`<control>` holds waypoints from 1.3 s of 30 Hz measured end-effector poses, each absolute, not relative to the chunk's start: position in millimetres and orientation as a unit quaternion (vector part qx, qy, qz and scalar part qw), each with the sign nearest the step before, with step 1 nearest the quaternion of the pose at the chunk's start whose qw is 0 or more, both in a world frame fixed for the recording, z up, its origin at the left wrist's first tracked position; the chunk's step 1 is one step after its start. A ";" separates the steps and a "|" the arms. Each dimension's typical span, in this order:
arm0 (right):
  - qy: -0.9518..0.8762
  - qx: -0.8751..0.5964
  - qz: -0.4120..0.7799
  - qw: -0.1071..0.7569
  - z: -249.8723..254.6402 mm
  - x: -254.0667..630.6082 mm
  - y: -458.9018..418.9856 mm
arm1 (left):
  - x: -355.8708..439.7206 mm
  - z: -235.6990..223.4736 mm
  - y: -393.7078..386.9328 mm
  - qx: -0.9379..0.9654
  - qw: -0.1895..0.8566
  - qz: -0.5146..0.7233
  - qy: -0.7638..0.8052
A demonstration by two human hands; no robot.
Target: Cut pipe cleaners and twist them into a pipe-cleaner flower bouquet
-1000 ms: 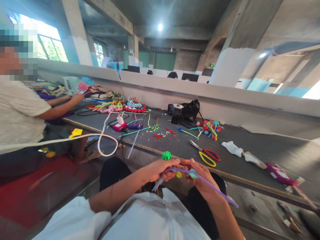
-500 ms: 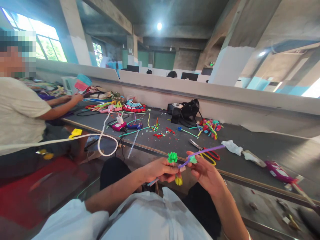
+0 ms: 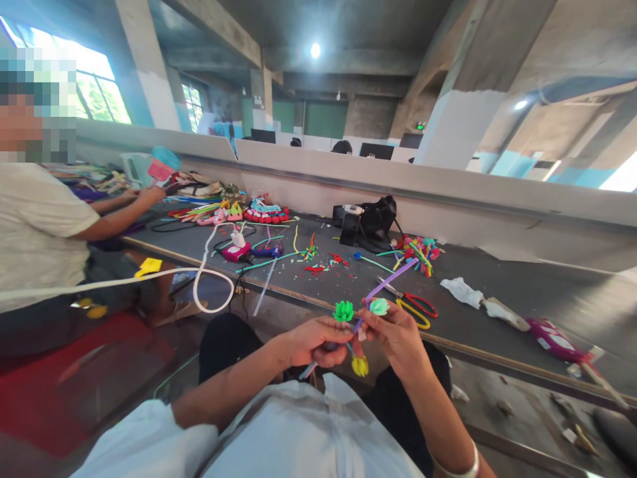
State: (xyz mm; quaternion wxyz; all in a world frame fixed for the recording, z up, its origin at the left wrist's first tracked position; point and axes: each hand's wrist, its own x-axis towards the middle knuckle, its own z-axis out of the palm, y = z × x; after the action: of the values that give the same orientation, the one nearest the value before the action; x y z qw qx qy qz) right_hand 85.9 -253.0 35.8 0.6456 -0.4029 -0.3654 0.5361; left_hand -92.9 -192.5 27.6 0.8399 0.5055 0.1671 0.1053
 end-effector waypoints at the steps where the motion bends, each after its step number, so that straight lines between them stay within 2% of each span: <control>1: -0.370 -0.405 0.531 0.646 35.9 84.7 -251.2 | -93.6 26.9 -192.1 0.506 0.840 0.108 0.164; 5: -0.370 -0.406 0.518 0.656 37.6 83.9 -244.6 | -100.5 18.6 -184.4 0.520 0.821 0.144 0.188; 7: -0.362 -0.406 0.512 0.664 37.2 84.8 -240.9 | -105.8 12.6 -180.9 0.561 0.758 0.220 0.250; 11: -0.346 -0.410 0.505 0.676 32.9 82.7 -233.7 | -115.3 9.0 -188.5 0.643 0.444 0.477 0.402; 13: -0.342 -0.410 0.507 0.677 30.6 77.6 -231.7 | -115.8 14.1 -198.8 0.689 0.324 0.531 0.373; 15: -0.344 -0.407 0.513 0.673 29.0 70.5 -231.1 | -111.4 21.5 -208.2 0.754 0.289 0.503 0.308; 19: -0.355 -0.398 0.515 0.671 26.8 59.8 -233.0 | -92.8 31.1 -210.4 0.781 0.323 0.452 0.286; 28: -0.334 -0.390 0.529 0.675 20.5 61.5 -238.5 | -73.3 32.4 -192.1 0.691 0.516 0.404 0.304; 34: -0.324 -0.367 0.548 0.678 21.8 58.2 -241.1 | -75.8 28.4 -186.2 0.558 0.678 0.390 0.276; 39: -0.346 -0.373 0.545 0.666 23.4 62.5 -248.8 | -73.4 20.8 -182.9 0.461 0.754 0.392 0.257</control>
State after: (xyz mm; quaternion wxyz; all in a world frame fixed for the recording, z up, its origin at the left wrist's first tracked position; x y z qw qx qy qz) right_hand 62.5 -248.8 23.4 0.6661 -0.3733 -0.3456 0.5454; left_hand -73.4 -182.9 20.8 0.7540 0.4608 0.2565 0.3915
